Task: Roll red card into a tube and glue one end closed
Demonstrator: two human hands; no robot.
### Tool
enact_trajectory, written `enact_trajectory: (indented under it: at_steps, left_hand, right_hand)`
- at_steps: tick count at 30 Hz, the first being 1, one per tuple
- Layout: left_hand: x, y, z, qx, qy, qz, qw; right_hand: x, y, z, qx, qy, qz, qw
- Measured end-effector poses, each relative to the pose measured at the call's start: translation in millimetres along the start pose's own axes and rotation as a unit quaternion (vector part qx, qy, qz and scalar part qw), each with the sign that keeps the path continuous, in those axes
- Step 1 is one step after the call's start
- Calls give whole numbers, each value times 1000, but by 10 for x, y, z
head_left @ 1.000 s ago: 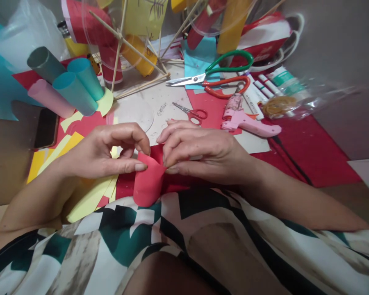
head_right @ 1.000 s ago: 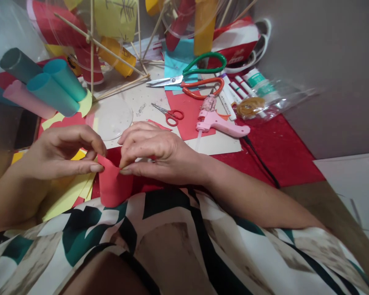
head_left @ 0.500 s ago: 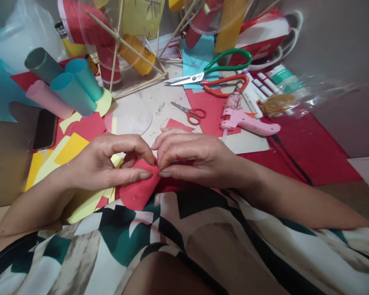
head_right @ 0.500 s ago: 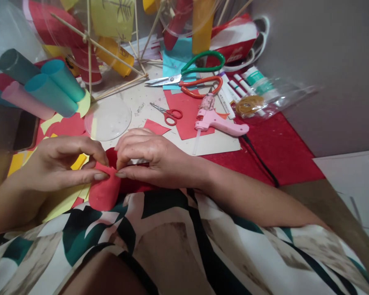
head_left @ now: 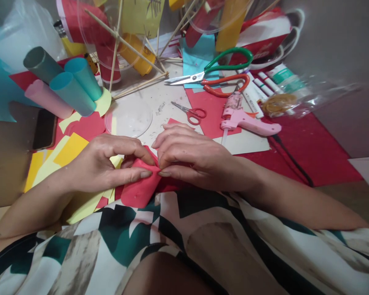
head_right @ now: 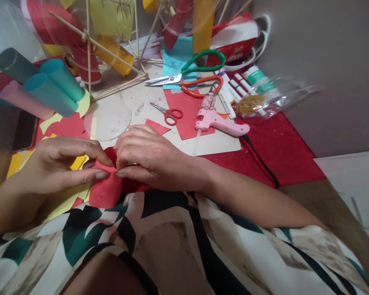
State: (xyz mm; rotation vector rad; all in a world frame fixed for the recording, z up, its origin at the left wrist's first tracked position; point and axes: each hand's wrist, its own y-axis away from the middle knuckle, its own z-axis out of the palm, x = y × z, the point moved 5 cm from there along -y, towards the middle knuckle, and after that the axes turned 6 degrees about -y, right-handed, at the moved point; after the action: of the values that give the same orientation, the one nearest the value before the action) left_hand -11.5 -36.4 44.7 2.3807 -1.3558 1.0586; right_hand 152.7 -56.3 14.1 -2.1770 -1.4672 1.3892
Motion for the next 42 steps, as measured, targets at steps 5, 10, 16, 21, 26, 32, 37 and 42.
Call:
enact_trajectory:
  at_steps: [5, 10, 16, 21, 26, 32, 37, 42]
  left_hand:
    - [3, 8, 5, 13, 8, -36, 999]
    - [18, 8, 27, 10, 5, -51, 999]
    - [39, 0, 48, 5, 24, -85, 996]
    - [24, 2, 46, 1, 21, -92, 996]
    - [-19, 25, 47, -7, 22, -73, 997]
    - [2, 58, 63, 32, 31, -79, 996]
    - [18, 58, 85, 36, 27, -78, 996]
    - [7, 72, 103, 31, 26, -78, 996]
  right_hand:
    - [-8, 8, 14, -12, 15, -1, 1000]
    - [-25, 15, 19, -12, 14, -9, 1000]
    - [-24, 21, 32, -23, 11, 2, 1000]
    - [-22, 18, 37, -31, 4, 14, 999]
    - [15, 16, 50, -12, -27, 34, 999]
    - [65, 40, 84, 25, -166, 102, 981]
    - [64, 25, 98, 48, -230, 136, 963]
    - [82, 5, 106, 63, -295, 179, 936]
